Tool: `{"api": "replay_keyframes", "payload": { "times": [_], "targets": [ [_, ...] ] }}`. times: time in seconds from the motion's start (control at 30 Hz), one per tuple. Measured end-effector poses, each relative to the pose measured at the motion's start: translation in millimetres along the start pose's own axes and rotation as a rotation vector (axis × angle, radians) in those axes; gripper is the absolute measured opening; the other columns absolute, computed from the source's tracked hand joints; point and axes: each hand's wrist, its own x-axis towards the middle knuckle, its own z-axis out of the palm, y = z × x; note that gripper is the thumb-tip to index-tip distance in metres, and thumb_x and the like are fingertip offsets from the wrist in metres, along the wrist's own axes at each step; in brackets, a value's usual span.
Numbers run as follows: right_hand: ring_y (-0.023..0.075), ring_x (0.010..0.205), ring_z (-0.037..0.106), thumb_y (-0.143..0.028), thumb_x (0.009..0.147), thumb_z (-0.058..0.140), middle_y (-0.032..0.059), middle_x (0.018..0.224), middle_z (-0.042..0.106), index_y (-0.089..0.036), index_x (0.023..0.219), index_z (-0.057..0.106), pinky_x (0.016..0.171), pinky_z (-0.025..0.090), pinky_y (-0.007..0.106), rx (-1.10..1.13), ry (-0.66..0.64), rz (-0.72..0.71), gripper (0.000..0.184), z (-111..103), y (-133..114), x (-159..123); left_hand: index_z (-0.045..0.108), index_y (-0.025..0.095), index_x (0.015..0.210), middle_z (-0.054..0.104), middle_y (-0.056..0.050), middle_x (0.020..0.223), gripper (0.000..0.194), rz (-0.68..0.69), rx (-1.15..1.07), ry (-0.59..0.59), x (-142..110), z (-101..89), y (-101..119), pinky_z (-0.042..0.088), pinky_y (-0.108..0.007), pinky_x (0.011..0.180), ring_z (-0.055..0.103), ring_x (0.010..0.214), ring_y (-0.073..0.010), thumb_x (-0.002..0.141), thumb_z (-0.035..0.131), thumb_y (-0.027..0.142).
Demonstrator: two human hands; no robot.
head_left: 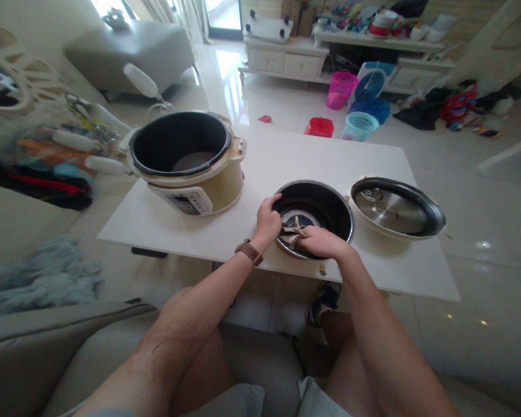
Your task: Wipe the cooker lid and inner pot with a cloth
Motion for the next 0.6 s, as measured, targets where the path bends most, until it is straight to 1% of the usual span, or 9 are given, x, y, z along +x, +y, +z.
{"api": "replay_keyframes", "payload": {
  "times": [0.1,0.13,0.2,0.27,0.33,0.4,0.43,0.5,0.6],
  "targets": [
    [0.0249,0.098,0.071,-0.036,0.092,0.056,0.0062,0.108,0.081,-0.019,0.109,0.080,0.087,0.052,0.029,0.197,0.038,-0.112,0.034,-6.8,7.4,-2.3,0.075,0.017,0.124,0.073,-0.009,0.132,0.068,-0.009,0.010,0.015,-7.4,1.5,3.0,0.042,-0.040,0.125,0.062,0.134,-0.0232,0.069,0.043,-0.004],
    [0.0242,0.096,0.071,-0.034,0.091,0.056,0.0051,0.105,0.081,-0.018,0.107,0.080,0.086,0.052,0.029,0.241,0.047,-0.123,0.034,-8.3,10.1,-2.9,0.075,0.017,0.125,0.073,-0.009,0.133,0.067,-0.010,0.022,0.024,-10.7,2.1,4.1,0.041,-0.040,0.125,0.062,0.134,-0.0232,0.069,0.043,-0.004],
    [0.0237,0.093,0.070,-0.033,0.089,0.058,0.0046,0.100,0.080,-0.016,0.102,0.080,0.084,0.052,0.029,0.277,0.060,-0.101,0.031,-9.6,14.2,-3.6,0.073,0.017,0.125,0.072,-0.010,0.133,0.066,-0.013,0.049,0.044,-16.3,3.1,6.4,0.041,-0.039,0.124,0.061,0.134,-0.0231,0.072,0.042,-0.004],
    [0.0239,0.092,0.070,-0.033,0.088,0.059,0.0048,0.098,0.080,-0.016,0.098,0.080,0.082,0.052,0.029,0.257,0.065,-0.068,0.029,-9.4,15.8,-4.0,0.073,0.019,0.122,0.071,-0.009,0.130,0.060,-0.023,0.074,0.057,-17.6,2.8,8.4,0.042,-0.040,0.122,0.062,0.131,-0.0234,0.074,0.042,-0.003],
    [0.0246,0.092,0.070,-0.036,0.090,0.058,0.0054,0.098,0.080,-0.017,0.097,0.080,0.080,0.051,0.028,0.207,0.063,-0.047,0.030,-8.7,14.4,-4.3,0.075,0.022,0.111,0.072,-0.007,0.122,0.049,-0.040,0.095,0.048,-12.6,0.7,9.9,0.045,-0.041,0.119,0.064,0.124,-0.0243,0.077,0.046,0.001],
    [0.0252,0.092,0.071,-0.041,0.093,0.055,0.0066,0.102,0.081,-0.018,0.100,0.080,0.079,0.050,0.028,0.146,0.073,-0.036,0.035,-7.6,10.7,-4.5,0.075,0.021,0.099,0.072,-0.007,0.113,0.038,-0.031,0.106,0.005,-2.9,-2.5,10.7,0.048,-0.042,0.114,0.066,0.117,-0.0248,0.076,0.050,0.004],
    [0.0254,0.093,0.071,-0.044,0.095,0.053,0.0076,0.104,0.081,-0.019,0.101,0.080,0.078,0.049,0.028,0.112,0.081,-0.029,0.037,-6.9,8.2,-4.5,0.075,0.021,0.095,0.072,-0.007,0.110,0.036,-0.015,0.104,-0.024,2.4,-4.2,10.8,0.049,-0.041,0.113,0.066,0.114,-0.0247,0.075,0.050,0.004],
    [0.0259,0.093,0.072,-0.050,0.097,0.051,0.0102,0.108,0.081,-0.019,0.103,0.080,0.077,0.048,0.028,0.041,0.091,-0.001,0.043,-5.0,2.5,-4.4,0.076,0.020,0.093,0.074,-0.007,0.109,0.038,0.018,0.077,-0.080,11.7,-6.7,10.4,0.049,-0.040,0.112,0.067,0.113,-0.0238,0.074,0.049,0.002],
    [0.0284,0.093,0.074,-0.061,0.098,0.050,0.0149,0.111,0.080,-0.019,0.103,0.081,0.075,0.047,0.029,-0.055,0.091,0.062,0.053,-1.5,-5.2,-3.4,0.078,0.020,0.099,0.077,-0.005,0.112,0.043,0.018,0.027,-0.128,17.7,-7.5,9.1,0.049,-0.039,0.112,0.068,0.115,-0.0227,0.075,0.047,0.001]
  ]
}}
